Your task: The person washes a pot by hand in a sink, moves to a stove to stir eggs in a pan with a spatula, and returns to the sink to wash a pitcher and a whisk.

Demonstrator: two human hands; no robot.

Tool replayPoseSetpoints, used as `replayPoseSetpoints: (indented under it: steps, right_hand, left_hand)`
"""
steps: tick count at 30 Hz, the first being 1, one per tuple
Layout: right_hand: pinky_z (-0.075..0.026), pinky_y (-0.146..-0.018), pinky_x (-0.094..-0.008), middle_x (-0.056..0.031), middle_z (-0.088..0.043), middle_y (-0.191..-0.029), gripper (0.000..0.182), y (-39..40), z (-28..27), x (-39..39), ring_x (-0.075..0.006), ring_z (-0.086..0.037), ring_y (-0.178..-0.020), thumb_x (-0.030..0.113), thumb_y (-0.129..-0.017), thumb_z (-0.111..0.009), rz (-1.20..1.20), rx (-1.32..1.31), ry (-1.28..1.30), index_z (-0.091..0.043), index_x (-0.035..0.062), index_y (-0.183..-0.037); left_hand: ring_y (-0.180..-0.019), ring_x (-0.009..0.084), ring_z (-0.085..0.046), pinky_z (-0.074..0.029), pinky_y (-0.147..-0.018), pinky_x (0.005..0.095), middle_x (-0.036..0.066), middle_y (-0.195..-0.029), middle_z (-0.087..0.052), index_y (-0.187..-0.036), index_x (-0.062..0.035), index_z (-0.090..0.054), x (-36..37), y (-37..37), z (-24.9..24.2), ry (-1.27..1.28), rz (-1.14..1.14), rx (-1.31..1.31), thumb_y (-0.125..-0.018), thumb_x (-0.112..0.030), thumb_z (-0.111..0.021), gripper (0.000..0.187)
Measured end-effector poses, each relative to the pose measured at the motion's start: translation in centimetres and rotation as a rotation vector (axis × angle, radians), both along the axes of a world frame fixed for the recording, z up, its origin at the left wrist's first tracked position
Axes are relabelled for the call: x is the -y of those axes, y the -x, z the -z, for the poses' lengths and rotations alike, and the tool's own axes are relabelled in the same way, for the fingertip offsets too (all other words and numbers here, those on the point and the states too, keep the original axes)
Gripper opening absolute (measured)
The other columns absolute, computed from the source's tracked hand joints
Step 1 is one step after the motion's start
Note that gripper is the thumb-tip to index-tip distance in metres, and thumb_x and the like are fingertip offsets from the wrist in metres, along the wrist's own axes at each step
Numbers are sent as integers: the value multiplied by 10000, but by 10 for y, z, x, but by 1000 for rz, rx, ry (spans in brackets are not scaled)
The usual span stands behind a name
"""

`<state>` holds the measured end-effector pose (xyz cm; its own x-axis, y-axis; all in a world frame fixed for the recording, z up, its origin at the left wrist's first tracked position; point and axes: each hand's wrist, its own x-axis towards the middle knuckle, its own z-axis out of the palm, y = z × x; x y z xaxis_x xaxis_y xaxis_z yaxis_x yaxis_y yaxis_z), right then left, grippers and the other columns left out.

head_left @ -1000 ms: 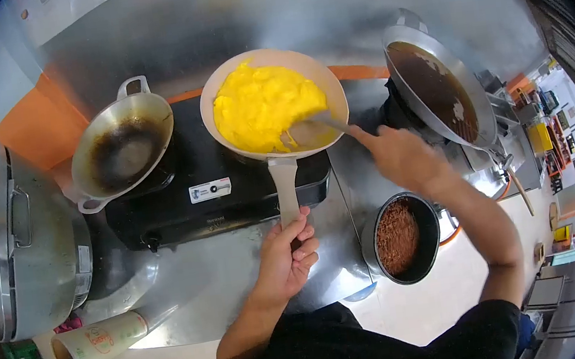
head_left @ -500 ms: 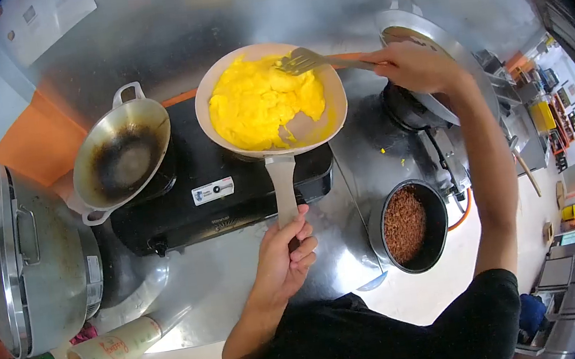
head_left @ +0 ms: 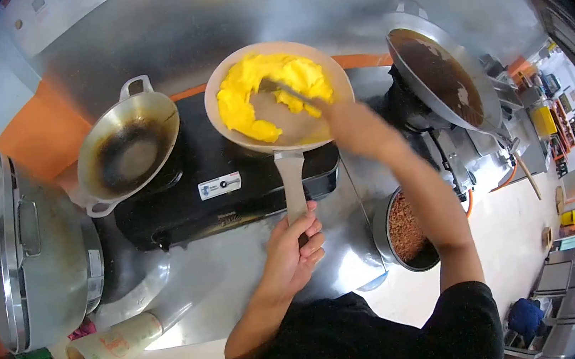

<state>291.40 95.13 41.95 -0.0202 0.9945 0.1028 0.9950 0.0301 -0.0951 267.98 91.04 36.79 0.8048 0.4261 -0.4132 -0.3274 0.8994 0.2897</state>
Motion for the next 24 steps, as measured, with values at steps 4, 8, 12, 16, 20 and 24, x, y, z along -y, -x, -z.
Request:
replayPoseSetpoints:
  steps: [4,8,12,16,20,24]
  right_hand:
    - [-436,-548,-352,-162,-579,-744,348,-62,-41,-12,-197,-538,-583,159,-910,-439,-30,-291,222,-523,52,-1230]
    - [-494,-768,-386,-191,-645,-994,379,-35,-97,6,-315,-639,-884,163,-887,-478,-4,-189,170,-519,95,-1258]
    - [-522,-693,-448,-212,-641,-983,380,-28,-62,-13,-349,-653,-821,79,-850,-464,-26,341,199,-538,91,-1222]
    - [-518,-638,-460,-201,-633,-801,567,12,-18,15,-366,-626,-712,54,-782,-498,-2,293,212,-415,123,-1339]
    - [-490,-678,-439,-174,-611,-824,623,18,-61,51,-334,-617,-747,31,-778,-543,67,251,201,-411,210,-1360]
    - [-454,-693,-445,-151,-597,-781,551,23,-130,82,-324,-595,-755,66,-806,-563,178,322,412,-461,207,-1328]
  left_hand:
    - [-480,14,-316,-242,-395,158,-33,-731,-433,-1109,-81,-551,-2,0,2,20,10,31,-916,-143,-529,205]
    - [-520,59,-393,-309,-436,198,4,-773,-465,-1113,-75,-507,-7,3,13,-14,62,100,-945,-224,-484,225]
    - [-600,98,-490,-402,-505,217,30,-839,-525,-1138,-51,-542,2,3,19,-9,-8,90,-940,-343,-477,358]
    - [-796,218,-602,-477,-697,353,73,-982,-572,-1176,-49,-512,28,-7,113,-204,-16,-223,-894,-529,-474,558]
    - [-799,220,-600,-472,-718,365,81,-1019,-587,-1130,-103,-519,30,-40,171,-197,-78,-281,-882,-512,-519,478]
    - [-823,203,-589,-466,-710,371,72,-985,-606,-1053,-132,-514,11,-61,203,-188,-152,-134,-881,-453,-566,368]
